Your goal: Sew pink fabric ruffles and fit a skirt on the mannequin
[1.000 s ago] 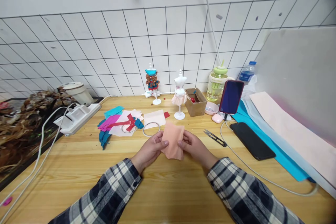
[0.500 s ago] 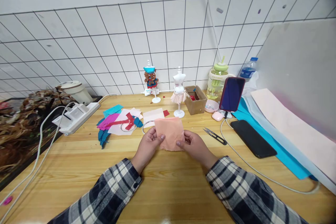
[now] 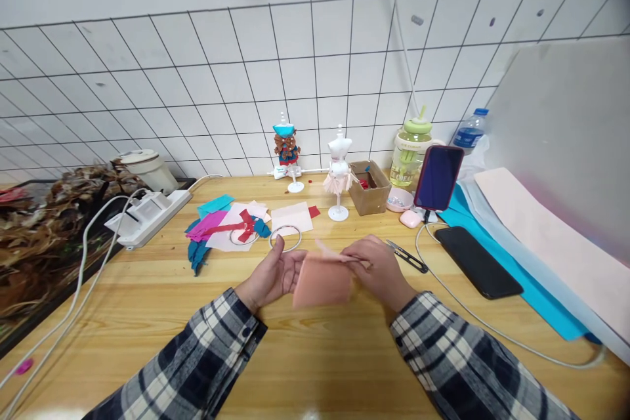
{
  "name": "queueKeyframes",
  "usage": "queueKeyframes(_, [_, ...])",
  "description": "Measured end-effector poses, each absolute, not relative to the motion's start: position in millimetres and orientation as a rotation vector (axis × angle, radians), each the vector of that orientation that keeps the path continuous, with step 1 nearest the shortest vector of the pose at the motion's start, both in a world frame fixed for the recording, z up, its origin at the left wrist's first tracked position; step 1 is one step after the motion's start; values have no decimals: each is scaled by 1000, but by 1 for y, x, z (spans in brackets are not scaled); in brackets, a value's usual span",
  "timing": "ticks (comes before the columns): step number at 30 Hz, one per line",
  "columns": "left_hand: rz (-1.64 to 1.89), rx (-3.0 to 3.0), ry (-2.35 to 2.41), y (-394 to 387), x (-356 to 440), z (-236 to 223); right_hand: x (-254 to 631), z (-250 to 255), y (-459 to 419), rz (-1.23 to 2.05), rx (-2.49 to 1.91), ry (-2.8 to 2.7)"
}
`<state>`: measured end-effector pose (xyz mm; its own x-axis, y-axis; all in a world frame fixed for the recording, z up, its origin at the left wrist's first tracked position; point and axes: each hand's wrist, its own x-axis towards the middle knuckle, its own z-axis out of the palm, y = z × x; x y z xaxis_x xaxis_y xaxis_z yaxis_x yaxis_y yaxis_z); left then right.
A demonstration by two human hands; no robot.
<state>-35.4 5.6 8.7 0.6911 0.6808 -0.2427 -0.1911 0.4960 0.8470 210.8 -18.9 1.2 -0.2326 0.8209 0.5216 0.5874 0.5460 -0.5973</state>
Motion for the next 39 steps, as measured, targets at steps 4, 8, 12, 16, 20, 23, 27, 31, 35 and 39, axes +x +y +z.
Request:
queueKeyframes(4, [384, 1118, 654, 3, -38, 14, 209, 5, -26, 186, -944, -2034])
queueKeyframes(8, [329, 1189, 588, -6, -26, 17, 204, 5, -31, 86, -977, -1928])
queueKeyframes(12, [399, 933, 556, -16, -16, 15, 195, 1, -35, 134, -887, -1919])
queueKeyframes(16, [355, 740, 511, -26, -5, 11, 183, -1, -44, 368, -735, -1995])
queueKeyframes(20, [473, 689, 509, -23, -2, 5, 185, -1, -45, 586, -854, -1790])
queueKeyframes(23, [556, 653, 594, -9, -12, 4, 197, -3, -33, 787, -1001, -1362])
queueKeyframes(27, [723, 493, 664, 7, -28, 9, 220, -9, -9, 966, -1069, -1066])
queueKeyframes(31, [844, 447, 709, 7, -28, 19, 233, -13, 3, 982, -1232, -1201])
queueKeyframes(35, [771, 443, 842, 1, -24, 27, 232, -11, 1, 747, -1482, -1421])
queueKeyframes(39, [793, 400, 897, 2, -25, 30, 226, -8, -6, 547, -1625, -1678])
